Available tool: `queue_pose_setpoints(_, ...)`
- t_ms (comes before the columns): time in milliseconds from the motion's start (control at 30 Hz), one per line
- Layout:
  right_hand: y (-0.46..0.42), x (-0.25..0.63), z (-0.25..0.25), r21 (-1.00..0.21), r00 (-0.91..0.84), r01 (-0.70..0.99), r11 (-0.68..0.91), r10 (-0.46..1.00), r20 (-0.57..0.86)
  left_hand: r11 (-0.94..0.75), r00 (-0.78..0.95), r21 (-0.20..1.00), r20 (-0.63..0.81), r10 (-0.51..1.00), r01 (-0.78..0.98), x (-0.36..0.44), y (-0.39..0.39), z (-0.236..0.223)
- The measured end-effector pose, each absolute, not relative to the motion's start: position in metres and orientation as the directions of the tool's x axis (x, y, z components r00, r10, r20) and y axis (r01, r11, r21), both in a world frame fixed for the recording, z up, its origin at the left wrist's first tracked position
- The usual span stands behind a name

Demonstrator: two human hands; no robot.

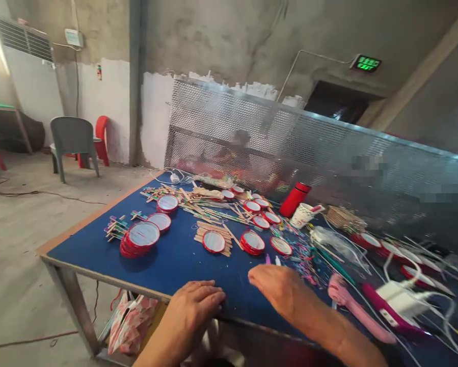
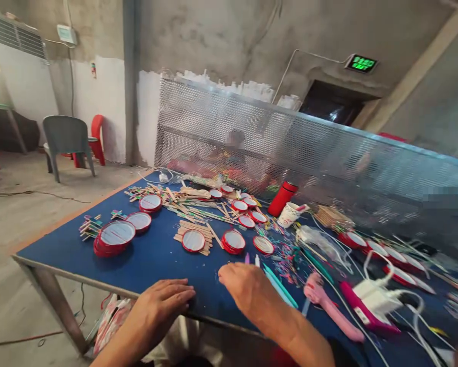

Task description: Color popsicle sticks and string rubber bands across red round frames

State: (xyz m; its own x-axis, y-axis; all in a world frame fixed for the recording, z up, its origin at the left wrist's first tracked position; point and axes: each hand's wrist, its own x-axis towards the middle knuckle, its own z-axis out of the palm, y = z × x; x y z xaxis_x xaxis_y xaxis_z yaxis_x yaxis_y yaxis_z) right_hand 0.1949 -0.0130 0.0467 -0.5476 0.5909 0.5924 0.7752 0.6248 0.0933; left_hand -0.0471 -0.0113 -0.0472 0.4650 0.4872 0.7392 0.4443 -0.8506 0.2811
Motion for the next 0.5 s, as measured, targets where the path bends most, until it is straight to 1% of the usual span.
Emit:
queue_pose_setpoints(67,-0.038,0.201,0.033,0.16,-0.612,0.757,0.634,0.602,0.514,-0.828,0.498,0.254,0.698,0.514,0.499,-0.046,-0.009,-0.043)
queue_pose_setpoints(100,-0.048,0.203,0.026,0.179,-0.622,0.756,0.63,0.607,0.494,-0.81,0.512,0.245,0.67,0.538,0.532,-0.044,-0.007,-0.041)
queue_pose_setpoints(133,-0.056,0.207,0.019,0.177,-0.598,0.776,0.605,0.617,0.511,-0.788,0.522,0.243,0.633,0.571,0.566,-0.043,-0.005,-0.038)
queue_pose_setpoints(167,-0.062,0.211,0.012,0.156,-0.557,0.801,0.578,0.624,0.549,-0.763,0.529,0.245,0.594,0.606,0.599,-0.042,-0.004,-0.036)
queue_pose_setpoints(267,-0.07,0.227,-0.011,0.043,-0.414,0.845,0.533,0.601,0.684,-0.686,0.526,0.279,0.472,0.707,0.672,-0.037,-0.001,-0.024)
queue_pose_setpoints(367,-0.069,0.247,-0.031,-0.053,-0.288,0.859,0.509,0.566,0.773,-0.585,0.481,0.296,0.354,0.802,0.756,-0.025,-0.001,-0.011)
queue_pose_setpoints(500,-0.065,0.262,-0.051,-0.216,-0.144,0.839,0.499,0.588,0.796,-0.471,0.422,0.21,0.239,0.874,0.857,0.001,0.005,0.007)
